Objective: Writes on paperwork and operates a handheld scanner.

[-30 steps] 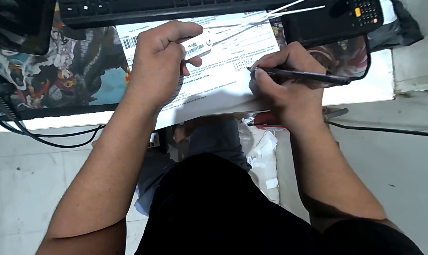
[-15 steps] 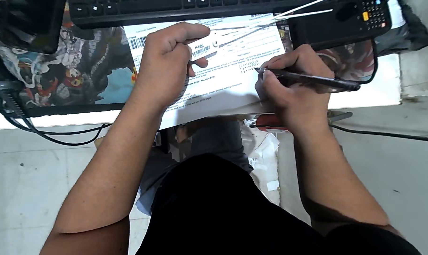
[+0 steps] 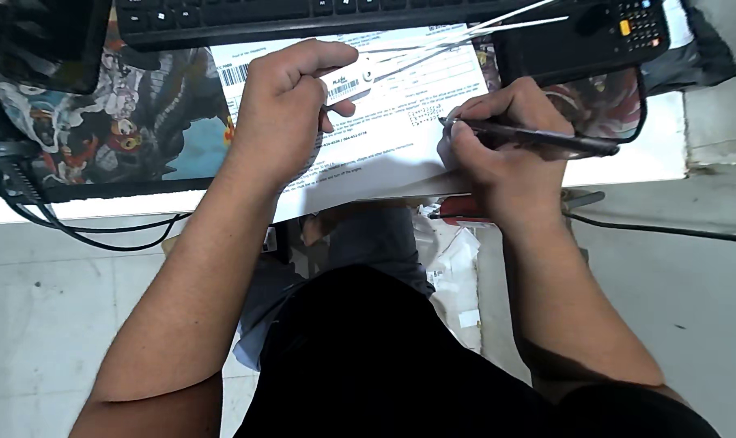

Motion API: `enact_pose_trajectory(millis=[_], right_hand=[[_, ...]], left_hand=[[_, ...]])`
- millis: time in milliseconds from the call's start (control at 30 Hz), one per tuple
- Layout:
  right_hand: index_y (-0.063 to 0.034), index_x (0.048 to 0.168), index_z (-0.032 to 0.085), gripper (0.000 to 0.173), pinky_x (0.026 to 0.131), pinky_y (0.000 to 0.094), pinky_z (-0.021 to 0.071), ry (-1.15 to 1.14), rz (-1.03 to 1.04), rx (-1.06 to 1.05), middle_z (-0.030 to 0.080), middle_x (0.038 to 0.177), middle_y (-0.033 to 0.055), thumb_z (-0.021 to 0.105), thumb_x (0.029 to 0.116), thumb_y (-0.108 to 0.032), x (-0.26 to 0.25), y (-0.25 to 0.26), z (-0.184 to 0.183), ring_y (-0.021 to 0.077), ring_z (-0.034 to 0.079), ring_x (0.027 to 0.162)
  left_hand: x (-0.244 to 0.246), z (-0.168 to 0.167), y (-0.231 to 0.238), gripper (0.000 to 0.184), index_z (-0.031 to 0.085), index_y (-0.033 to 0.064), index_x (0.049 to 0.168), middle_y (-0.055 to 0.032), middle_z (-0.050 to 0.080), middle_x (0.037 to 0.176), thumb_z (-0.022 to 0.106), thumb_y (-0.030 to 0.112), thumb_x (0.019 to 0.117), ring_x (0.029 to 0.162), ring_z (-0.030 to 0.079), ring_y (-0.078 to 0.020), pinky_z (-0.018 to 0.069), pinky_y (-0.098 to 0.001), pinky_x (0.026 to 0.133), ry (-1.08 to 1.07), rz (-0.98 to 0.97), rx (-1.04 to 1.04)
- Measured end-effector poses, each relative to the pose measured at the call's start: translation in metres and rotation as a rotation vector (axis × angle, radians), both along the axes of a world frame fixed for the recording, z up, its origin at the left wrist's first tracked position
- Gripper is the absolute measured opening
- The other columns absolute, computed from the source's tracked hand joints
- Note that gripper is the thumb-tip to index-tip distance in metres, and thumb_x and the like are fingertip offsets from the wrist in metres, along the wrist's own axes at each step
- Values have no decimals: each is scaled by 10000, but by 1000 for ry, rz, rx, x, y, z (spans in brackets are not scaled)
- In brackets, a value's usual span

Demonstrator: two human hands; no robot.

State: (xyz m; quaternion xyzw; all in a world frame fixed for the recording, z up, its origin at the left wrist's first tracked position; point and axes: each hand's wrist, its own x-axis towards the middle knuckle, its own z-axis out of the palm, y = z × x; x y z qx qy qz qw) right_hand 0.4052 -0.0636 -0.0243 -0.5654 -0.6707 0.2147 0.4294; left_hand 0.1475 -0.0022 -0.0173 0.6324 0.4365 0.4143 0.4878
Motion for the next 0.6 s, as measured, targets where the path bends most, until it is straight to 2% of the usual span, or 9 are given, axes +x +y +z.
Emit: enact_pose_trajectory(millis=[133,300,400,500,600], right_hand=[[-52,970,650,70,657,189,532,14,-38,3,698,920,25,675,915,-88,-2,1,0,29,640,768],[-63,960,658,69,667,208,537,-54,-56,19,698,921,30,678,911,-108,0,1,-2,47,647,789],[-47,963,645,80,706,241,524,-116,-57,54,706,956,69,656,916,-111,-1,1,-5,88,648,845],[-53,968,651,72,683,207,549,1,-47,23,700,932,33,683,909,-79,1,1,-2,51,655,804],[-60,968,661,75,671,206,537,-17,-79,3,692,919,26,681,909,-102,-1,1,-2,46,644,791]], left_hand=[[-1,0,0,388,681,37,1276,-59,743,1103,389,-4,1025,821,714,-121,602,-255,690,11,-3,-1],[0,-2,1,383,678,33,1277,-64,740,1113,394,-9,1022,823,714,-128,605,-266,699,-11,-8,-1],[1,-4,1,373,679,26,1267,-65,743,1092,402,-10,1021,835,719,-135,612,-274,707,-18,-7,9],[0,-3,1,376,684,27,1261,-65,744,1087,400,-14,1019,824,714,-131,605,-267,693,-24,-2,7],[0,-3,1,372,684,23,1258,-69,745,1087,403,-16,1017,822,716,-131,603,-264,691,-26,-3,10]])
